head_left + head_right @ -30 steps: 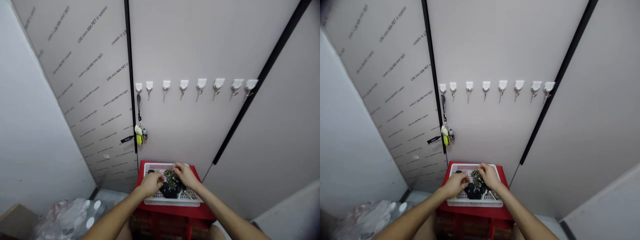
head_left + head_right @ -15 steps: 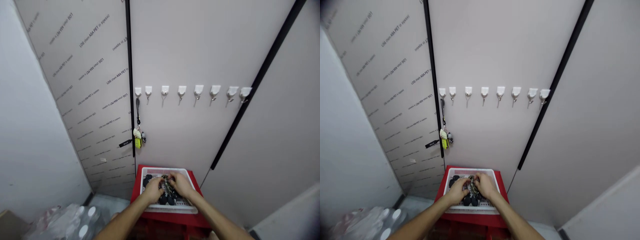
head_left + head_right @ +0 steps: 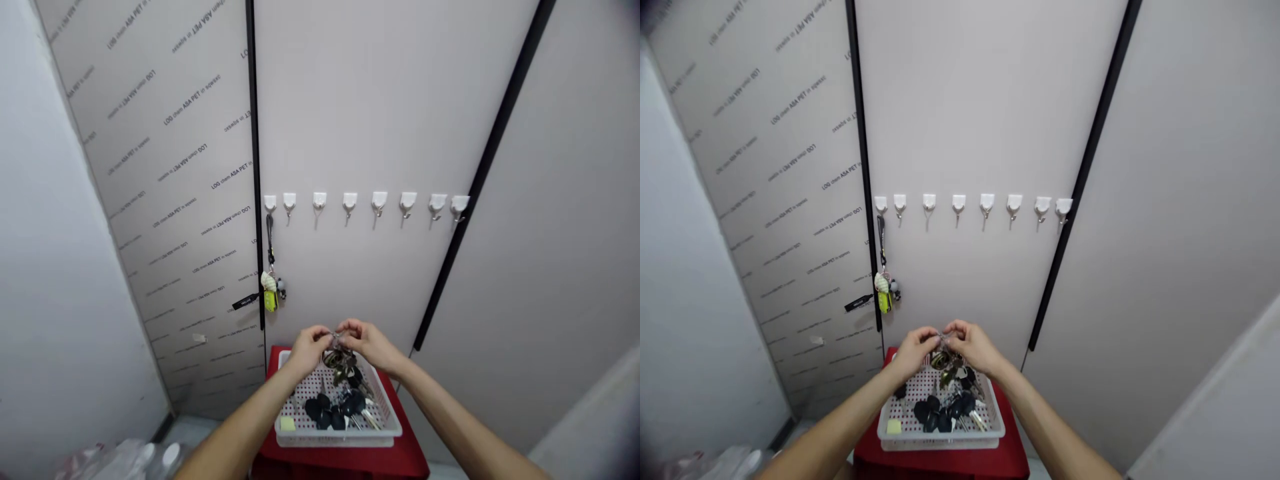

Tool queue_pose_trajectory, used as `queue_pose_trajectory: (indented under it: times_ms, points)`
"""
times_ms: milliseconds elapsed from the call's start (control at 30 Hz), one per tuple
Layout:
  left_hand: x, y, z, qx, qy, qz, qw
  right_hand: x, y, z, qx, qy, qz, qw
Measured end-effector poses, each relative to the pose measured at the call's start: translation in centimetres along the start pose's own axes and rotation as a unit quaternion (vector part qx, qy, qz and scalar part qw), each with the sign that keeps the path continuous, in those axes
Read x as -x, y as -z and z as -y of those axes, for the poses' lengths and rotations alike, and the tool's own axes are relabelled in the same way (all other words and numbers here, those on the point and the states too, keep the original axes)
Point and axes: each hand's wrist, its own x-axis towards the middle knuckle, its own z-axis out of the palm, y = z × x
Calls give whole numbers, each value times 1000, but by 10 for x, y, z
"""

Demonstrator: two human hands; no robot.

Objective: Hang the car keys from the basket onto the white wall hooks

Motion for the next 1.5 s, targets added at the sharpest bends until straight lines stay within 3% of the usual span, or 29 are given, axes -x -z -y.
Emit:
queue_pose_trajectory:
  times_ms: [100, 200, 467, 600, 733, 900, 1000, 1133, 1267, 1400, 1500]
  points:
    - [-3, 11, -12, 3, 17, -16, 1000, 0, 3, 4, 38, -12, 25, 999]
    - [-5, 19, -27, -14, 7, -4, 1000, -4, 1, 9, 71, 14, 2, 997]
    - [-21, 44, -68, 0, -52, -55, 997, -29, -7, 46, 92, 82, -36, 992]
    - [-28, 64, -88, 33, -83, -106, 990, -50, -6, 78, 96, 123, -77, 985]
    - [-39, 86, -107, 50, -133, -195, 970, -77, -1, 123, 60, 162, -148, 974]
    - [-53, 100, -133, -27, -220, -231, 947, -109, -6, 171, 100, 196, -216, 951]
    - [-59, 102, -144, -84, -232, -249, 937, -121, -12, 186, 110, 192, -249, 943]
    - [-68, 102, -147, -132, -191, -267, 935, -131, -17, 188, 141, 163, -268, 939]
    - [-71, 102, -143, -163, -157, -247, 942, -133, -17, 181, 201, 160, -272, 927]
    - [-50, 97, -132, -211, -202, -282, 914, -117, -12, 164, 246, 221, -293, 897]
    - [-21, 83, -104, -237, -251, -278, 896, -91, -8, 125, 262, 250, -289, 886]
